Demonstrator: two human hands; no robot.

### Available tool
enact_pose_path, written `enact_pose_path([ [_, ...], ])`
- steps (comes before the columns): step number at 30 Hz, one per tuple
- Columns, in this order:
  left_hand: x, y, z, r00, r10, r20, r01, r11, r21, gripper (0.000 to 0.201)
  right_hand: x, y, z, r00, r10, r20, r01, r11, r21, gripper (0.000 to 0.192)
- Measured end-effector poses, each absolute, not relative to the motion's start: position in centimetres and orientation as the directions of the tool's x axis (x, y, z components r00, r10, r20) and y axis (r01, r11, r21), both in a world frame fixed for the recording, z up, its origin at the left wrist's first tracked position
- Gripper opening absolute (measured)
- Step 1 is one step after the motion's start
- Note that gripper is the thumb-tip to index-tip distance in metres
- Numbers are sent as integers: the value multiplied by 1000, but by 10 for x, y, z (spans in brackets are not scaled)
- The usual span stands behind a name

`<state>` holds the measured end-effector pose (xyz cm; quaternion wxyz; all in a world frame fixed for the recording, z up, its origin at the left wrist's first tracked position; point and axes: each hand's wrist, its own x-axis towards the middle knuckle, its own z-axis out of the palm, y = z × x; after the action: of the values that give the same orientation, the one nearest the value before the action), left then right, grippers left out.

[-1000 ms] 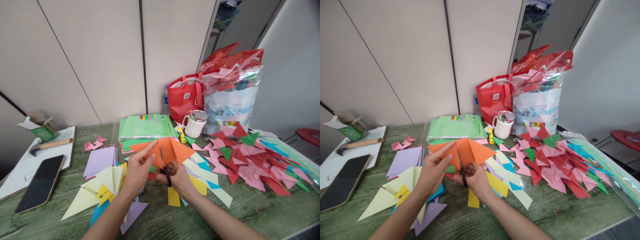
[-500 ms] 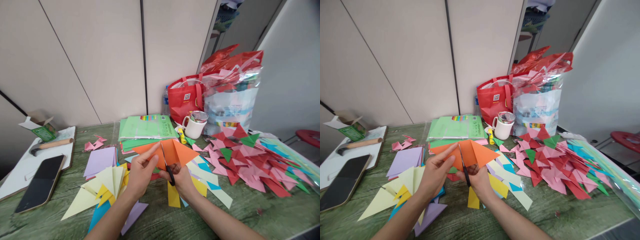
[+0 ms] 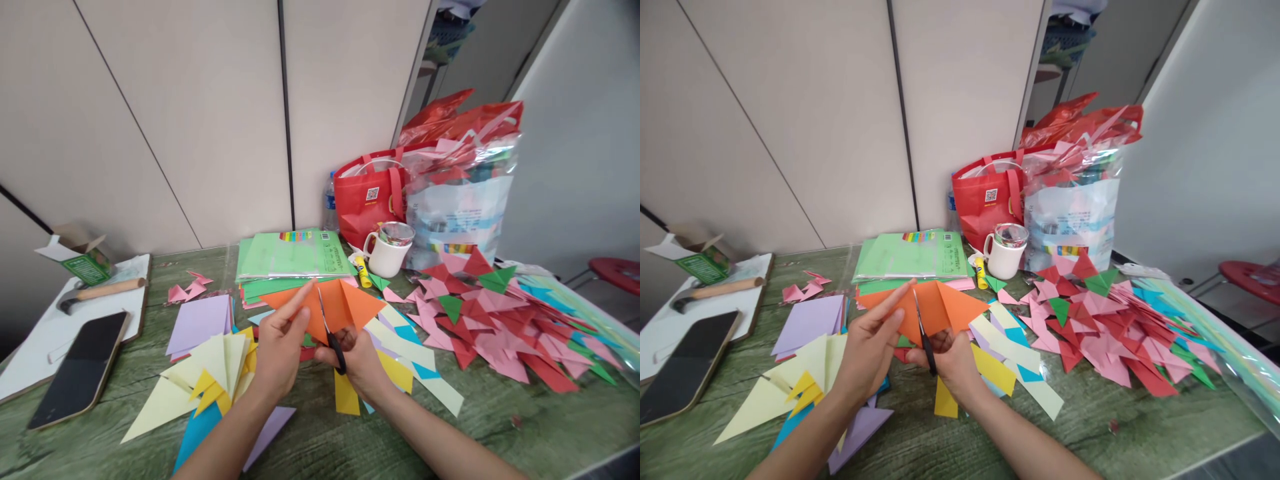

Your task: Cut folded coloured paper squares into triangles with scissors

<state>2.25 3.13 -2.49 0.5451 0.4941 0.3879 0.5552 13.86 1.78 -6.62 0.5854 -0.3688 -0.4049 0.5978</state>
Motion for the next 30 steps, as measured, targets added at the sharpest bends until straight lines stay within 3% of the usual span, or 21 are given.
enact_pose_path([
  [16, 23, 28, -26, 38, 991, 131, -104, -126, 987, 42, 138, 16, -69, -41, 999, 9, -409, -8, -912, 44],
  [30, 21, 31, -26, 45, 993, 111, -121, -105, 987, 43, 137, 18, -68, -47, 998, 48, -393, 25, -919, 41],
])
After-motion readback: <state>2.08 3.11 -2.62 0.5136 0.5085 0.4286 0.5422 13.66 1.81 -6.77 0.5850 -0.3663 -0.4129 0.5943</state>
